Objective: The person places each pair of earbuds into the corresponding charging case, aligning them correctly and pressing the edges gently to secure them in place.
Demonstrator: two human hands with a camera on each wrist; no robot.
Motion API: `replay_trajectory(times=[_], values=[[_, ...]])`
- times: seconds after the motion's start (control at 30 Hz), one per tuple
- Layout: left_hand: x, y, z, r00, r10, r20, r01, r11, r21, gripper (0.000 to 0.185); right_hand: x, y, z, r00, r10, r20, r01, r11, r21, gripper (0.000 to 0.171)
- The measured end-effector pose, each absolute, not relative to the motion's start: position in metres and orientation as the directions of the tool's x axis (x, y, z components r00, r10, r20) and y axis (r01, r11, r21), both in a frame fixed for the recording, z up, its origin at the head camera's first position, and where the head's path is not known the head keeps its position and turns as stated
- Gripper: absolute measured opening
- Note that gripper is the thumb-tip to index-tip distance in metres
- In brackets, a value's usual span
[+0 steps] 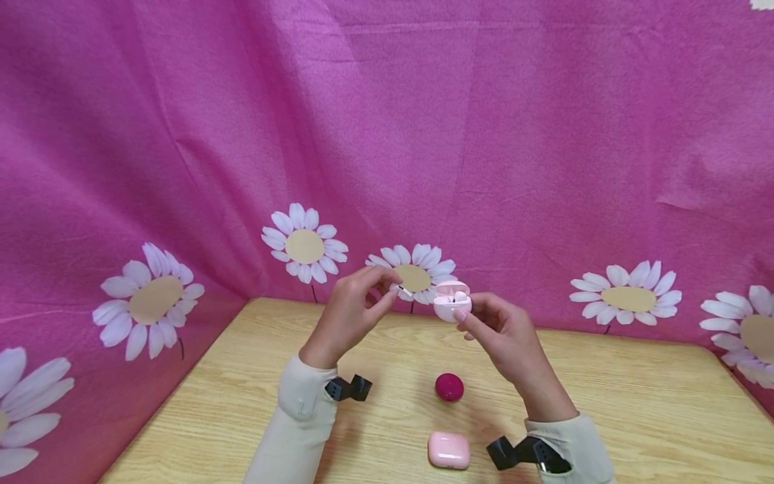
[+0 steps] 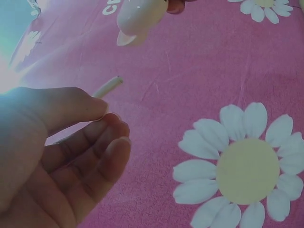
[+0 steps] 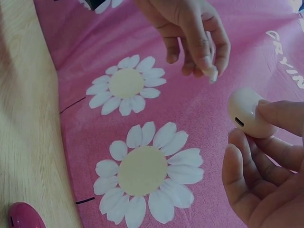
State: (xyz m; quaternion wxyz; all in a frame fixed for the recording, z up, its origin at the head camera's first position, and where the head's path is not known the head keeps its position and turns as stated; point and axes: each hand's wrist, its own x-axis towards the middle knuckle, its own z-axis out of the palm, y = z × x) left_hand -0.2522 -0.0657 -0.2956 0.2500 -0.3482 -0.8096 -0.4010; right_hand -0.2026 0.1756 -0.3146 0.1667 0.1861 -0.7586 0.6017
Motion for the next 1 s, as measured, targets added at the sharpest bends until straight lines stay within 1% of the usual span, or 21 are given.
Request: replay_trajectory(times=[0.23,0.57,0.77,1.0], values=[[-0.248,-0.064,-0.293,-0.596,0.346,0.724,0.794,0.391,0.466,0.014,-0.203,0.174,-0.316,-0.872,-0.099,0.48,-0.49,0.196,-0.849,0.019],[-0.244,-0.061,-0.289,-0.598,0.348,0.722,0.797,0.355,0.488,0.017,-0.204,0.173,-0.317,-0.868,-0.116,0.483,-0.496,0.191,-0.847,0.018],[-0.241,-0.058,-0.288,-0.598,0.351,0.721,0.797,0.361,0.485,0.015,-0.203,0.172,-0.317,-0.87,-0.121,0.478,-0.493,0.194,-0.848,0.018],[-0.238,-0.054,-0.287,-0.565,0.379,0.733,0.823,0.321,0.468,0.013,-0.203,0.17,-0.318,-0.861,-0.132,0.491,-0.508,0.19,-0.84,0.018]])
